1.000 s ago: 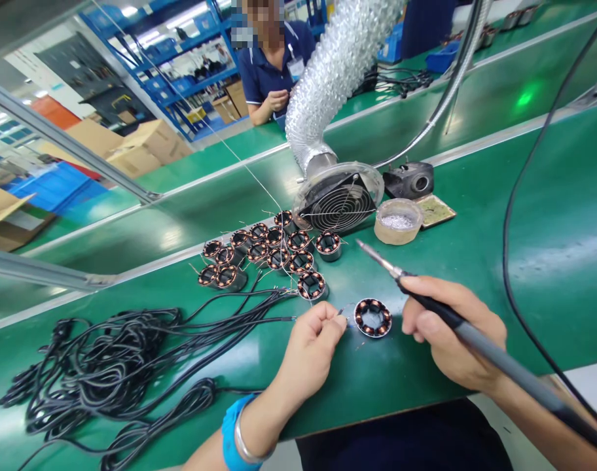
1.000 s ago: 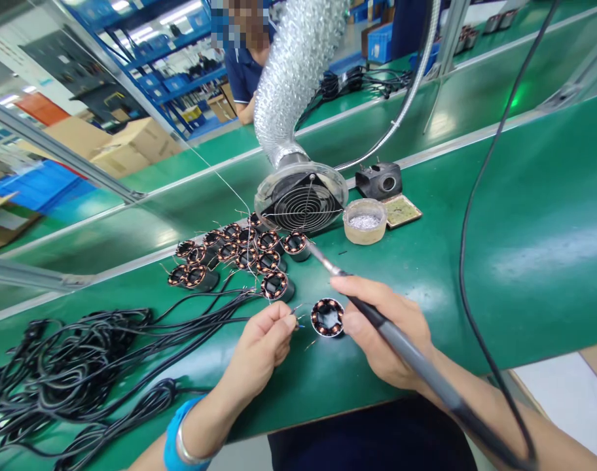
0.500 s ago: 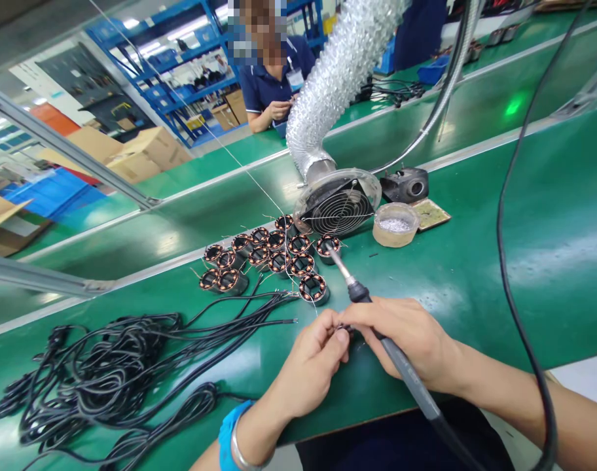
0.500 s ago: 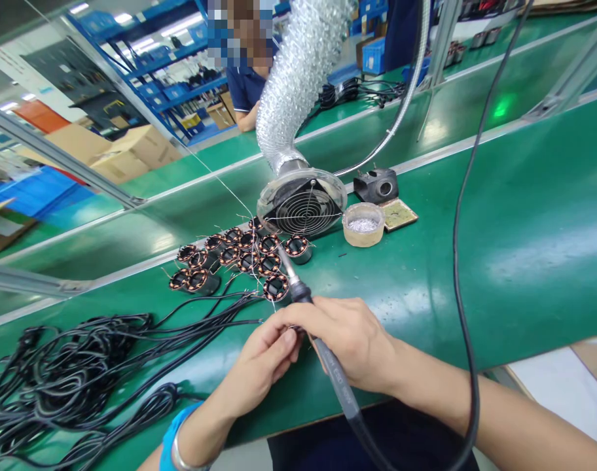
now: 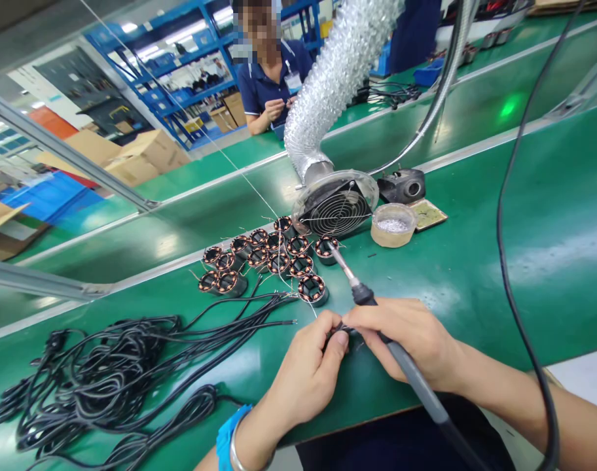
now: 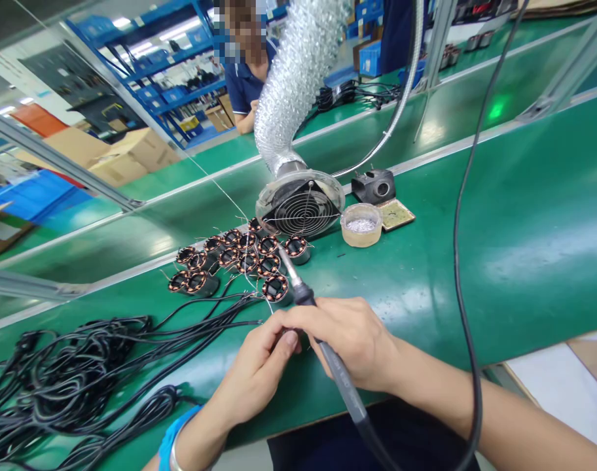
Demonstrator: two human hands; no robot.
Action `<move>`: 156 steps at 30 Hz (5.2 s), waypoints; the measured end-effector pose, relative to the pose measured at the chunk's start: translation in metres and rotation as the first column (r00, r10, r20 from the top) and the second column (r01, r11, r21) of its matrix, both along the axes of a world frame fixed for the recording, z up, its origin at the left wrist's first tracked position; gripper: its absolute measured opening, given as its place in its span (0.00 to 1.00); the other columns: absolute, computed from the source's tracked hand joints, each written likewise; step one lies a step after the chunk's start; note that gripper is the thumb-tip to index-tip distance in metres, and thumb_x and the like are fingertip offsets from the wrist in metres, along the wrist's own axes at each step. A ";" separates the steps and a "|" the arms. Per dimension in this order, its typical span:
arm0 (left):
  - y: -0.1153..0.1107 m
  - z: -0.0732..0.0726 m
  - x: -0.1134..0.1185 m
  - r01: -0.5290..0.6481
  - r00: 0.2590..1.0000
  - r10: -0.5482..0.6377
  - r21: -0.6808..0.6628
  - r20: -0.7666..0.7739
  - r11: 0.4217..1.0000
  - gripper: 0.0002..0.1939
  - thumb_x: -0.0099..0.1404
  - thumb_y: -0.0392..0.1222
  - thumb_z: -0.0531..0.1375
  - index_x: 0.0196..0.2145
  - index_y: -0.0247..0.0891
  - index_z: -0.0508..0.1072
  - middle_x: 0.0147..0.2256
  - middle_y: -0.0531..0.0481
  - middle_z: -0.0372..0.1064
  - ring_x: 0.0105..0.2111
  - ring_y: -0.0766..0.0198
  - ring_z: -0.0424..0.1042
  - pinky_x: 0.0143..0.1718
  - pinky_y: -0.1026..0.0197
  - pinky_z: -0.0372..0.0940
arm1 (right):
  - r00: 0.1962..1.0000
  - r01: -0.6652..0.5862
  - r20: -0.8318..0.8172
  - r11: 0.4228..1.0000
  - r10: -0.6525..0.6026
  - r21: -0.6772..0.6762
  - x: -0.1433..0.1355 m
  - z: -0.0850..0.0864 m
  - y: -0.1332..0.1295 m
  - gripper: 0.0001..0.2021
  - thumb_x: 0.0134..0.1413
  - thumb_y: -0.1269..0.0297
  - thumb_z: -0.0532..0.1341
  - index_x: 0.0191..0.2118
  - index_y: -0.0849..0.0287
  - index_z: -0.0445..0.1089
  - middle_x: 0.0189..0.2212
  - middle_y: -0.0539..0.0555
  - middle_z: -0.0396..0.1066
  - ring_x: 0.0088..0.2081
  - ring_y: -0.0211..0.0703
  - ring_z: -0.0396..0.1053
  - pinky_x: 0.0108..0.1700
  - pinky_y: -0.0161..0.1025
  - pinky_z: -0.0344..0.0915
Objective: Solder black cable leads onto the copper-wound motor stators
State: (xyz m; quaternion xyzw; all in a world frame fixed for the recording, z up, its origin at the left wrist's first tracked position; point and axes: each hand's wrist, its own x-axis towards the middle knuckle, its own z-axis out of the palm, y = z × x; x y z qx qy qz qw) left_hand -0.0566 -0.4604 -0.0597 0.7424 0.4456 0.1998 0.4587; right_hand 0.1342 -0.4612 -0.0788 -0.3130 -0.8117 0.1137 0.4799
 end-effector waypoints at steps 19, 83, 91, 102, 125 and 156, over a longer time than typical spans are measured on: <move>0.002 -0.012 0.001 -0.022 0.966 0.106 -0.332 0.237 0.943 0.17 0.70 0.53 0.53 0.29 0.38 0.59 0.24 0.58 0.50 0.25 0.69 0.48 0.26 0.65 0.48 | 0.995 0.043 -0.079 0.978 -0.060 -0.203 0.001 0.005 -0.012 0.16 0.55 0.77 0.57 0.49 0.59 0.65 0.34 0.51 0.75 0.32 0.36 0.74 0.37 0.31 0.73; -0.004 -0.025 0.017 -0.321 0.906 0.391 -0.342 0.159 0.883 0.18 0.66 0.51 0.55 0.24 0.39 0.57 0.17 0.63 0.42 0.16 0.74 0.41 0.19 0.68 0.41 | 0.922 0.130 -0.303 0.928 -0.242 -0.348 0.035 0.008 -0.045 0.09 0.57 0.72 0.57 0.40 0.56 0.72 0.29 0.47 0.72 0.29 0.34 0.68 0.30 0.33 0.64; -0.006 -0.026 0.017 -0.332 0.901 0.400 -0.323 0.171 0.886 0.18 0.66 0.50 0.55 0.24 0.39 0.58 0.18 0.62 0.45 0.17 0.73 0.42 0.19 0.67 0.42 | 0.935 0.099 -0.291 0.939 -0.201 -0.329 0.036 0.008 -0.047 0.11 0.56 0.74 0.56 0.43 0.58 0.71 0.31 0.49 0.72 0.30 0.35 0.68 0.30 0.33 0.65; -0.007 -0.018 0.019 -0.325 0.929 0.354 -0.218 0.106 0.920 0.17 0.67 0.49 0.53 0.23 0.39 0.56 0.18 0.60 0.47 0.19 0.71 0.46 0.21 0.66 0.46 | 0.922 0.067 -0.352 0.964 -0.158 -0.258 0.024 0.007 -0.053 0.14 0.52 0.76 0.56 0.43 0.61 0.72 0.30 0.53 0.72 0.27 0.37 0.66 0.27 0.36 0.63; -0.008 -0.022 0.017 -0.324 0.927 0.356 -0.231 0.115 0.917 0.17 0.67 0.48 0.53 0.24 0.39 0.57 0.19 0.60 0.46 0.19 0.72 0.44 0.21 0.67 0.44 | 0.912 0.124 -0.351 0.959 -0.212 -0.256 0.031 0.008 -0.055 0.13 0.52 0.75 0.57 0.43 0.60 0.72 0.29 0.52 0.72 0.27 0.37 0.66 0.26 0.36 0.63; -0.007 -0.020 0.019 -0.328 0.915 0.380 -0.293 0.138 0.898 0.18 0.66 0.51 0.55 0.24 0.39 0.60 0.19 0.60 0.47 0.19 0.72 0.45 0.21 0.67 0.44 | 0.994 0.111 -0.013 0.992 -0.112 -0.064 0.022 -0.007 -0.006 0.09 0.58 0.74 0.59 0.44 0.58 0.68 0.31 0.53 0.72 0.31 0.41 0.67 0.34 0.39 0.67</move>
